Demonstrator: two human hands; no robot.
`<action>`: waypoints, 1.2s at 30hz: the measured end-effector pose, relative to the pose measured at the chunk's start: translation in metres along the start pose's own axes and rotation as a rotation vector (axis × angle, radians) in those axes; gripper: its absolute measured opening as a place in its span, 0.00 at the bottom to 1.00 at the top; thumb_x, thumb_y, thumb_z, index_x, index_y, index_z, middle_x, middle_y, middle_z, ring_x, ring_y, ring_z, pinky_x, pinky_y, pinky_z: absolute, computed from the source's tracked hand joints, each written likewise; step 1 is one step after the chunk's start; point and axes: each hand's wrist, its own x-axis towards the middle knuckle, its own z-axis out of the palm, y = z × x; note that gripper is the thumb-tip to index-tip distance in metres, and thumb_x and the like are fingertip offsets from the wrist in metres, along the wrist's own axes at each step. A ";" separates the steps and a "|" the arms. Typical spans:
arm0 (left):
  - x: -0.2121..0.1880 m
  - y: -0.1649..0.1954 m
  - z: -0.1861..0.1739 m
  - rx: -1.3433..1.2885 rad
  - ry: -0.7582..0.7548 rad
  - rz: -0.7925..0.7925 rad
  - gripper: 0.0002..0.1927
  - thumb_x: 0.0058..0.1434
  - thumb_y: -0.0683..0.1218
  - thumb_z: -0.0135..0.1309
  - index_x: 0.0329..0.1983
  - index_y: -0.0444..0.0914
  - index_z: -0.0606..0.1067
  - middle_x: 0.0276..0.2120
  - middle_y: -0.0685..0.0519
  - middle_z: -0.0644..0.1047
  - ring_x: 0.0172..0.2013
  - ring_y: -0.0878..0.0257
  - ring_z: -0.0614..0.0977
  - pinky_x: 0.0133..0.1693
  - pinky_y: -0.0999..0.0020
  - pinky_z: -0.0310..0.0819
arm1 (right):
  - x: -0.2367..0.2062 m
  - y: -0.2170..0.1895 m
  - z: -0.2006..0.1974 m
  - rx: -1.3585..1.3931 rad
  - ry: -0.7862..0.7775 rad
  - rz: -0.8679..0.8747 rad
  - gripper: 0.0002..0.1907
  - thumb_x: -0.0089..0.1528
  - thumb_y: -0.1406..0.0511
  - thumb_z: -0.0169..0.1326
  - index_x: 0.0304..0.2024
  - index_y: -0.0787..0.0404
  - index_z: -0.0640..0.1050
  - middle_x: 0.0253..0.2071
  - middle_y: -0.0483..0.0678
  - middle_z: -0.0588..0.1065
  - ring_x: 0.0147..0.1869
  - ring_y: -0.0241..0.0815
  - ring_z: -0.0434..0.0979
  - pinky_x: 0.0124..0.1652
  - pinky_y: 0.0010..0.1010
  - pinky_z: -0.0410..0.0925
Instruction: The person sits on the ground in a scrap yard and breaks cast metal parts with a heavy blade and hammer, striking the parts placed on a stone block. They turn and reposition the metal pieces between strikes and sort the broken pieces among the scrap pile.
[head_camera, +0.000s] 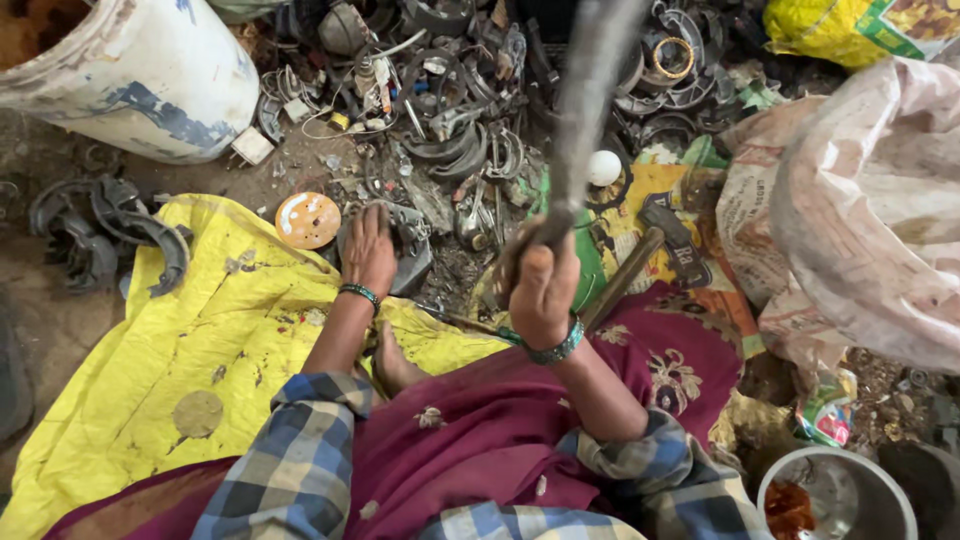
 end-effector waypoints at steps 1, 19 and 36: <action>0.001 0.001 -0.003 -0.013 0.017 0.010 0.34 0.58 0.38 0.47 0.71 0.32 0.63 0.69 0.42 0.64 0.69 0.43 0.62 0.66 0.52 0.57 | -0.002 -0.001 0.004 0.045 -0.002 -0.003 0.23 0.74 0.47 0.43 0.47 0.60 0.68 0.27 0.41 0.70 0.22 0.30 0.67 0.21 0.25 0.64; -0.005 0.004 -0.008 -0.076 -0.087 -0.081 0.26 0.62 0.57 0.59 0.59 0.39 0.77 0.67 0.43 0.67 0.66 0.46 0.65 0.64 0.41 0.54 | -0.074 0.127 -0.004 -0.687 -0.390 0.577 0.20 0.72 0.51 0.43 0.46 0.62 0.68 0.24 0.54 0.73 0.27 0.51 0.74 0.29 0.45 0.67; 0.005 0.000 -0.026 -0.093 -0.225 0.024 0.56 0.53 0.71 0.61 0.69 0.25 0.62 0.74 0.34 0.51 0.74 0.38 0.49 0.72 0.48 0.41 | -0.002 0.047 -0.010 0.138 -0.053 -0.132 0.17 0.74 0.52 0.43 0.45 0.59 0.72 0.25 0.42 0.71 0.19 0.28 0.68 0.19 0.22 0.64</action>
